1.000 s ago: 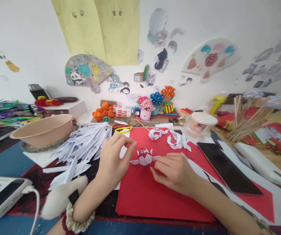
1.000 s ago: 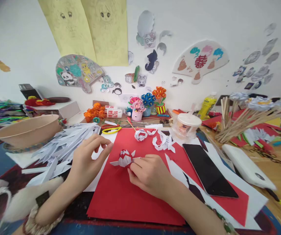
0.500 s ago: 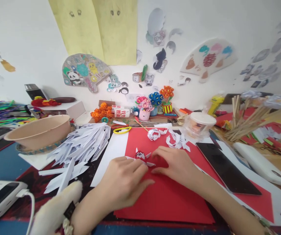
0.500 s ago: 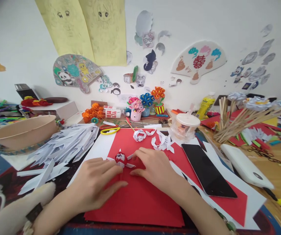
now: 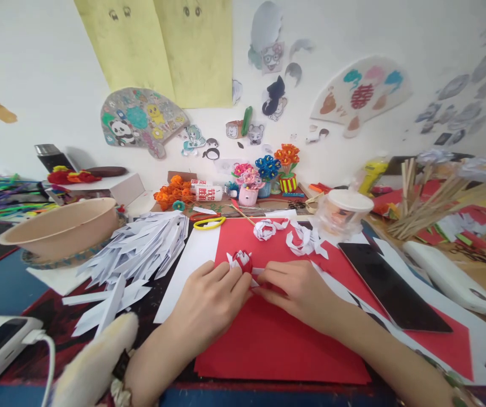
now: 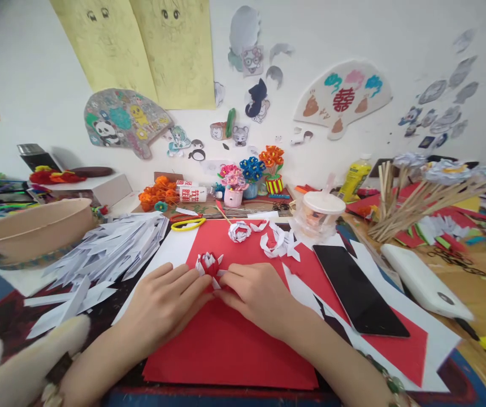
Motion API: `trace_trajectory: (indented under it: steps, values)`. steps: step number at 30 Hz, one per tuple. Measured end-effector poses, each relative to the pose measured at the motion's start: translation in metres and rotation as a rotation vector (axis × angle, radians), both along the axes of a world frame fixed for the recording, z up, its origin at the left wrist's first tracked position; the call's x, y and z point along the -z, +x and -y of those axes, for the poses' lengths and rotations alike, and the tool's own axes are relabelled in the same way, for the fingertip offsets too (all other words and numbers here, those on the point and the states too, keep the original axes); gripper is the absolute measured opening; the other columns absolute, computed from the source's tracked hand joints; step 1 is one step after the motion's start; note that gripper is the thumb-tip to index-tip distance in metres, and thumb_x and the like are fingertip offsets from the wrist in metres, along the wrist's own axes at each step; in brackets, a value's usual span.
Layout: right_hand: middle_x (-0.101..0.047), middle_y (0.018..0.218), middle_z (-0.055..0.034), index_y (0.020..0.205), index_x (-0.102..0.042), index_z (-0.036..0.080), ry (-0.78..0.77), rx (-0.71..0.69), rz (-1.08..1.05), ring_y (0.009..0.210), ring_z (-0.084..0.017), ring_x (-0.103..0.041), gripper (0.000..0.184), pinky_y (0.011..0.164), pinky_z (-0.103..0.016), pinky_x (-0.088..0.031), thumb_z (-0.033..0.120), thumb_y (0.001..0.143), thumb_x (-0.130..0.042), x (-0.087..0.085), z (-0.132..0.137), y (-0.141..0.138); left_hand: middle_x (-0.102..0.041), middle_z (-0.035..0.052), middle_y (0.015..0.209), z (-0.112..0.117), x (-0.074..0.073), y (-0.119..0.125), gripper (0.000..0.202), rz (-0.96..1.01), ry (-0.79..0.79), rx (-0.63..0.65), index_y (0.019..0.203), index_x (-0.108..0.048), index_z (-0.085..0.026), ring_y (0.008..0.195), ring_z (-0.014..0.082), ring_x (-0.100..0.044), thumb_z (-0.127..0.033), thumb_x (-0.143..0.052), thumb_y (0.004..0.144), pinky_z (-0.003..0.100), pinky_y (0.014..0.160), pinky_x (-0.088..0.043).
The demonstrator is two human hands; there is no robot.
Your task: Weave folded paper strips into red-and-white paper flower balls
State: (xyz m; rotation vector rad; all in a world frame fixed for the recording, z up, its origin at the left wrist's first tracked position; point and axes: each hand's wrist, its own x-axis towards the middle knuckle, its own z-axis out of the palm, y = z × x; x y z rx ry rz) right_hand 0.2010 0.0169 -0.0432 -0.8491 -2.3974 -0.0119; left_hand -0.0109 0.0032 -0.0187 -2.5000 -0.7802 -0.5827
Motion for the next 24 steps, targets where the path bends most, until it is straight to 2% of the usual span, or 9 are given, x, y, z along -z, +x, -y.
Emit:
trace_trajectory:
  steps: [4, 9, 13, 18, 24]
  values:
    - [-0.068, 0.079, -0.0055, 0.090, -0.066, 0.014, 0.071, -0.039, -0.057, 0.064, -0.015, -0.060, 0.034, 0.056, -0.027, -0.036, 0.033, 0.103, -0.040, -0.0043, 0.0017, -0.0010, -0.061, 0.0009, 0.074, -0.0011, 0.0009, 0.0002, 0.019, 0.050, -0.002, 0.005, 0.093, -0.062, -0.017, 0.067, 0.0179, -0.047, -0.019, -0.044, 0.100, 0.032, 0.061, -0.027]
    - [-0.069, 0.086, -0.0070, 0.096, -0.066, 0.013, 0.053, -0.018, -0.092, 0.068, -0.016, -0.062, 0.033, 0.056, -0.027, -0.037, 0.032, 0.104, -0.040, -0.0057, 0.0020, -0.0015, -0.065, 0.0021, 0.079, -0.0013, -0.0023, -0.0029, 0.022, 0.141, -0.111, 0.003, 0.095, -0.063, -0.017, 0.071, 0.0186, -0.044, -0.023, -0.043, 0.102, 0.032, 0.062, -0.029]
    - [-0.068, 0.080, -0.0049, 0.095, -0.066, 0.013, 0.074, -0.032, -0.086, 0.065, -0.015, -0.059, 0.028, 0.055, -0.026, -0.036, 0.025, 0.103, -0.042, -0.0050, 0.0007, -0.0016, -0.066, 0.0020, 0.083, -0.0026, -0.0028, -0.0020, 0.021, 0.175, -0.161, 0.024, 0.099, -0.063, -0.018, 0.072, 0.0187, -0.043, -0.023, -0.043, 0.102, 0.033, 0.063, -0.030]
    - [-0.070, 0.082, -0.0063, 0.094, -0.067, 0.013, 0.147, -0.066, -0.087, 0.064, -0.014, -0.060, 0.028, 0.056, -0.026, -0.038, 0.016, 0.102, -0.041, -0.0058, 0.0003, -0.0009, -0.064, 0.0012, 0.080, -0.0053, -0.0027, -0.0024, 0.023, 0.126, -0.107, 0.030, 0.101, -0.063, -0.018, 0.071, 0.0180, -0.042, -0.017, -0.041, 0.102, 0.034, 0.062, -0.029]
    - [-0.072, 0.088, -0.0072, 0.096, -0.067, 0.015, 0.146, -0.040, -0.066, 0.068, -0.015, -0.064, 0.024, 0.057, -0.027, -0.041, 0.018, 0.100, -0.043, -0.0051, 0.0011, 0.0003, -0.065, 0.0025, 0.082, -0.0083, -0.0024, -0.0065, 0.029, 0.089, -0.019, 0.053, 0.101, -0.062, -0.017, 0.072, 0.0176, -0.043, -0.019, -0.033, 0.104, 0.034, 0.063, -0.028]
